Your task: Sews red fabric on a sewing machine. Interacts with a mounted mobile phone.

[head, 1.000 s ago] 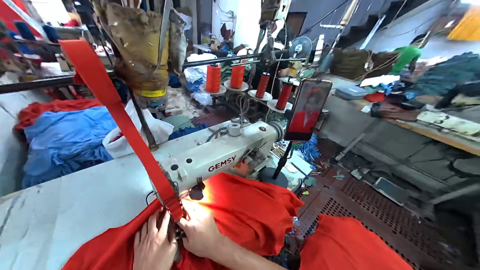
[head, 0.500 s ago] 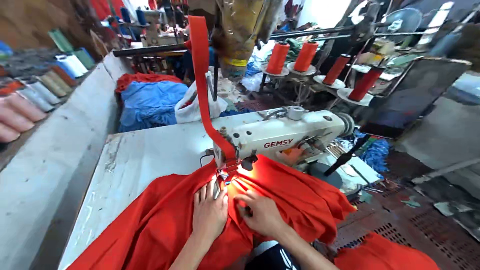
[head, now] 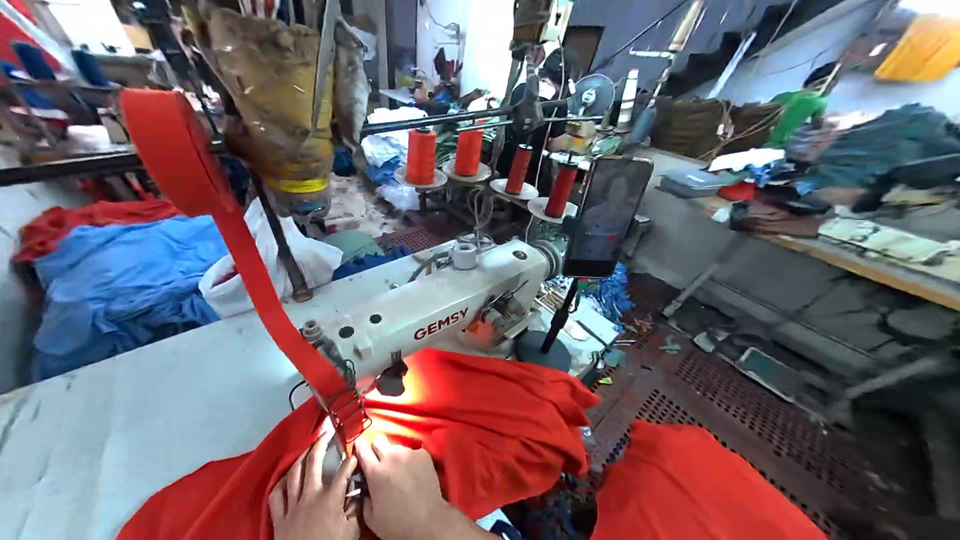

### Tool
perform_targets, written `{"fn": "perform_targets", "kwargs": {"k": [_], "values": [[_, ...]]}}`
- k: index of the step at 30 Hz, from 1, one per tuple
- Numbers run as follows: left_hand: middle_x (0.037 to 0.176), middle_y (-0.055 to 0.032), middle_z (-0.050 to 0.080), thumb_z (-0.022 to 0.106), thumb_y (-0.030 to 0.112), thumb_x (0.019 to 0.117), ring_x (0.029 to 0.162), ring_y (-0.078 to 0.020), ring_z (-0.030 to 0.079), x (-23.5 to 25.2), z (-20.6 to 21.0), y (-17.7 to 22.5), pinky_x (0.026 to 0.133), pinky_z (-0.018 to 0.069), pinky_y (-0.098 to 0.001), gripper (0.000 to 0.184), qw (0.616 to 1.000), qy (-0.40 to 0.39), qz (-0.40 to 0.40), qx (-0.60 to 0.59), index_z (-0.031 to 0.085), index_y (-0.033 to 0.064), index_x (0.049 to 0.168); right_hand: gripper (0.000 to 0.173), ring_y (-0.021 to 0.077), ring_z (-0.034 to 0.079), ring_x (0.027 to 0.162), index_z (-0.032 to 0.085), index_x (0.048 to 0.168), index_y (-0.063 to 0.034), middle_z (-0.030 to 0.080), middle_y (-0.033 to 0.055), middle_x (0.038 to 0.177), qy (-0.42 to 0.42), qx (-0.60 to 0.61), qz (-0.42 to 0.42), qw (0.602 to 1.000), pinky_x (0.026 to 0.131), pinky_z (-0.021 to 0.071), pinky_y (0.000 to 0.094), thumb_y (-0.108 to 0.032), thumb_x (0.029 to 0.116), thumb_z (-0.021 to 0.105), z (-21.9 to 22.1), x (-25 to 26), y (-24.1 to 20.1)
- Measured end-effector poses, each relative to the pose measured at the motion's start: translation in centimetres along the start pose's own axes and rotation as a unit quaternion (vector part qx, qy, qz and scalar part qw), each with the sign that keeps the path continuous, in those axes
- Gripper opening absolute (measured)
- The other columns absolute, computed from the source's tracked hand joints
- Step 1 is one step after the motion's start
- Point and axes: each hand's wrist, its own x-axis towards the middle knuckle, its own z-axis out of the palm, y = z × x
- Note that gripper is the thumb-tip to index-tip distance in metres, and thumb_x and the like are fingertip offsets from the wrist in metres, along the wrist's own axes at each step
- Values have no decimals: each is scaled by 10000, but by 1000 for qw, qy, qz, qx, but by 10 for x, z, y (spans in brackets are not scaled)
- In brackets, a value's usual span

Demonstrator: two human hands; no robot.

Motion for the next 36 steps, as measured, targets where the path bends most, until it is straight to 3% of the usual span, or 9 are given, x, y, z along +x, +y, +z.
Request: {"fn": "perform_targets", "kwargs": {"k": [5, 9, 12, 15, 19, 23, 29, 34, 36], "values": [[1463, -265, 531, 701, 235, 832, 1372, -528, 443, 6, -10, -6, 1065, 305, -730, 300, 1000, -23, 8, -17, 769, 125, 1104, 454, 308, 717, 878, 653, 1328, -129, 716, 109, 1003, 10, -1, -107, 994, 641, 565, 528, -182, 876, 658, 2, 14, 21], [1331, -193, 635, 635, 366, 800, 1263, -448, 559, 13, 5, -18, 993, 401, -670, 311, 997, 71, 32, 21, 791, 181, 994, 332, 311, 717, 962, 696, 1220, -114, 736, 114, 1034, -17, -6, -156, 988, 746, 562, 558, -196, 901, 662, -5, 34, 32], [1241, -200, 662, 679, 221, 808, 1199, -445, 589, 21, 1, -2, 936, 444, -649, 197, 995, 83, -16, 52, 792, 142, 948, 237, 324, 715, 971, 713, 1119, -92, 732, 129, 1026, -22, -22, -171, 985, 766, 560, 563, -230, 950, 619, -4, 46, 37], [1226, -217, 662, 696, 140, 827, 1173, -467, 594, 29, -3, 23, 897, 451, -667, 189, 990, 59, -100, 77, 795, 112, 986, 227, 309, 724, 943, 727, 1110, -92, 738, 120, 1020, 27, -24, -198, 979, 746, 574, 538, -215, 982, 585, 0, 47, 43], [1351, -225, 620, 678, 165, 882, 1275, -467, 555, 28, 1, 29, 940, 432, -699, 353, 985, 32, -159, 65, 720, 68, 1218, 198, 280, 731, 935, 734, 1070, -102, 743, 91, 1026, 74, -16, -240, 968, 737, 597, 515, -210, 920, 666, 5, 48, 51], [1290, -165, 661, 544, 259, 1005, 1201, -393, 613, 22, 9, 12, 951, 456, -626, 314, 985, 41, -149, 73, 725, 126, 1224, 323, 258, 740, 850, 758, 1167, -207, 759, 49, 1000, 116, 7, -263, 958, 671, 607, 501, -102, 871, 683, 9, 41, 54], [1089, -120, 685, 551, 295, 979, 1050, -340, 645, 22, 12, 8, 881, 475, -567, 271, 987, 87, -90, 102, 779, 199, 1088, 380, 244, 740, 813, 758, 1206, -242, 764, 27, 973, 122, -49, -215, 968, 630, 598, 475, -120, 854, 684, 9, 37, 51], [1087, -93, 681, 578, 327, 966, 1067, -315, 642, 29, 11, -16, 890, 494, -534, 240, 996, 68, -8, 63, 787, 221, 1014, 273, 236, 738, 756, 780, 1062, -167, 753, 35, 879, 152, -83, -199, 965, 600, 598, 456, -125, 799, 718, 9, 35, 41], [1117, -76, 677, 544, 325, 985, 1106, -308, 623, 36, 10, -36, 924, 495, -530, 259, 998, 54, 32, 26, 776, 221, 1032, 177, 252, 733, 768, 763, 1001, -116, 733, 66, 857, 126, -112, -169, 971, 626, 601, 458, -135, 839, 696, 7, 34, 27]]}}
